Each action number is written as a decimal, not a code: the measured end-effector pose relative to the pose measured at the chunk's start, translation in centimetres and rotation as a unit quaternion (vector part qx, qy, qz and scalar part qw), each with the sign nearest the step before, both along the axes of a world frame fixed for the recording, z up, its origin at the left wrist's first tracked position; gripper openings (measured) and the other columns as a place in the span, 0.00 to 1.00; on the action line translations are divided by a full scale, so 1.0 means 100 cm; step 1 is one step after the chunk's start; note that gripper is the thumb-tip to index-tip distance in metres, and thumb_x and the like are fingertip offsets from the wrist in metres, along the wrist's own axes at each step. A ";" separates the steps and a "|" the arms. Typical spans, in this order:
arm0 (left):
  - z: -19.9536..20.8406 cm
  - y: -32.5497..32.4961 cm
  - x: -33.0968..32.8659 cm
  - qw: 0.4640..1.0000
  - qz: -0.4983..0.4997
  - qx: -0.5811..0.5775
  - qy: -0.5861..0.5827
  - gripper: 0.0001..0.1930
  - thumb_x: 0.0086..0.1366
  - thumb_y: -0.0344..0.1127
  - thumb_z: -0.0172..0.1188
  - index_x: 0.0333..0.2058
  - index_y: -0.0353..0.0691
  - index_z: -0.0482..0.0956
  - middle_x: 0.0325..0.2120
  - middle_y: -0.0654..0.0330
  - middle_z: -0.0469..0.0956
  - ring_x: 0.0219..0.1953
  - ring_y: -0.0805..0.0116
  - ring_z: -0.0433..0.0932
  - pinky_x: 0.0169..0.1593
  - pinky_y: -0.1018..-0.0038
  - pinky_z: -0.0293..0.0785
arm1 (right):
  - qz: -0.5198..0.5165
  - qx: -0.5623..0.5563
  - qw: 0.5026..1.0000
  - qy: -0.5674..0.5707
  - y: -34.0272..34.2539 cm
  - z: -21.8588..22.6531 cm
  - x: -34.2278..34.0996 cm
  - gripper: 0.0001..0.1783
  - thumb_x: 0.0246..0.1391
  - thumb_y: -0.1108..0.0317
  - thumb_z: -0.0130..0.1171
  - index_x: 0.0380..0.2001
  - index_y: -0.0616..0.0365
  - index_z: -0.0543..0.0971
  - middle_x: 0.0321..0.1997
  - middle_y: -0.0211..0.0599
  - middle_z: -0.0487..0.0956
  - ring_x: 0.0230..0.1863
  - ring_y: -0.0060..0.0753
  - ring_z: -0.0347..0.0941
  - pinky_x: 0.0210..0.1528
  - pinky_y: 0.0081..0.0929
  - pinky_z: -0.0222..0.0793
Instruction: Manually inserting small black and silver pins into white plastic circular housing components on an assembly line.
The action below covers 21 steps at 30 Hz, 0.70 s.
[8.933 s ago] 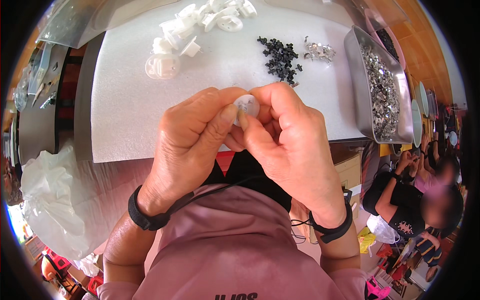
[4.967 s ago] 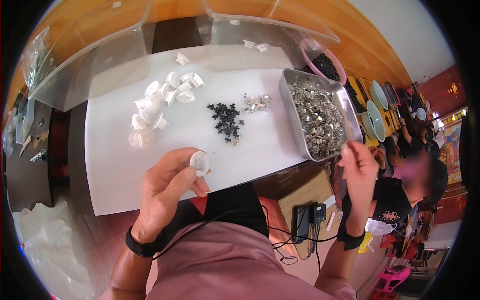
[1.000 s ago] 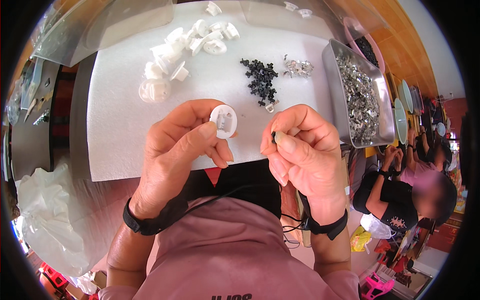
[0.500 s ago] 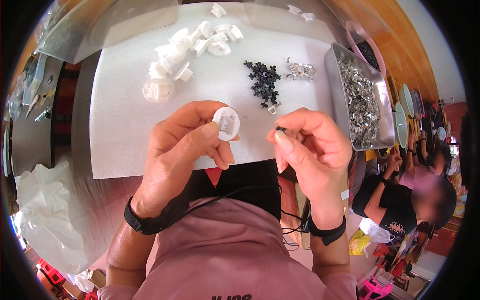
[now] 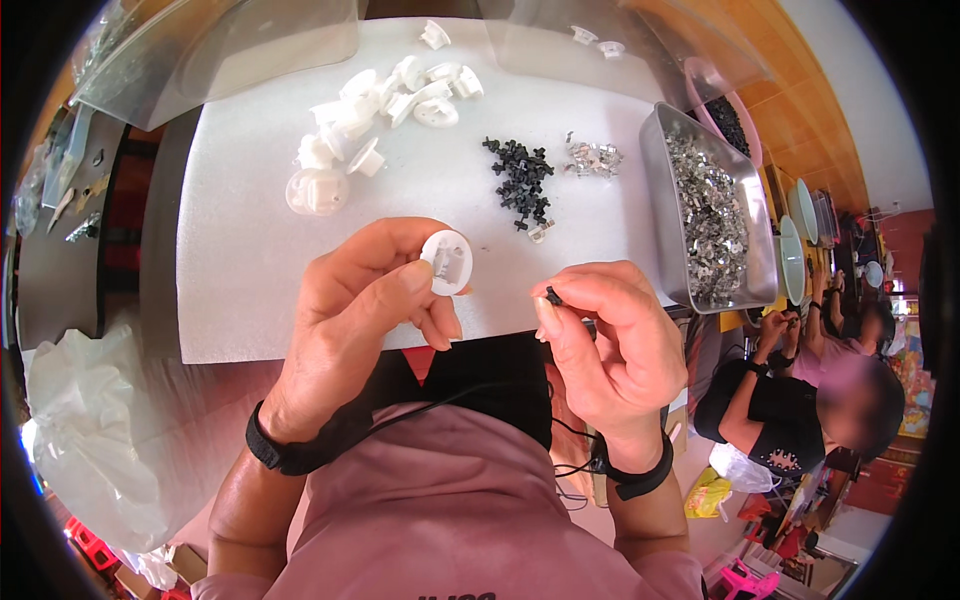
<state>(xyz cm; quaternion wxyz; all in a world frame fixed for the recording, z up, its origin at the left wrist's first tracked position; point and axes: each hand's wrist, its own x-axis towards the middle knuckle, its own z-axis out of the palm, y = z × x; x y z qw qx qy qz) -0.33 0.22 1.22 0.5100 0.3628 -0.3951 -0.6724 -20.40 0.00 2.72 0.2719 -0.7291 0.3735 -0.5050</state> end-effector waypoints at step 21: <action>0.000 0.000 -0.006 0.999 0.031 0.007 -0.035 0.18 0.63 0.36 0.49 0.46 0.27 0.72 0.31 0.50 0.78 0.24 0.68 0.76 0.29 0.75 0.73 | 0.026 0.377 0.869 -0.318 -0.007 0.002 -0.010 0.10 0.60 0.69 0.57 0.35 0.67 0.77 0.27 0.40 0.79 0.17 0.18 0.66 0.16 0.16 0.62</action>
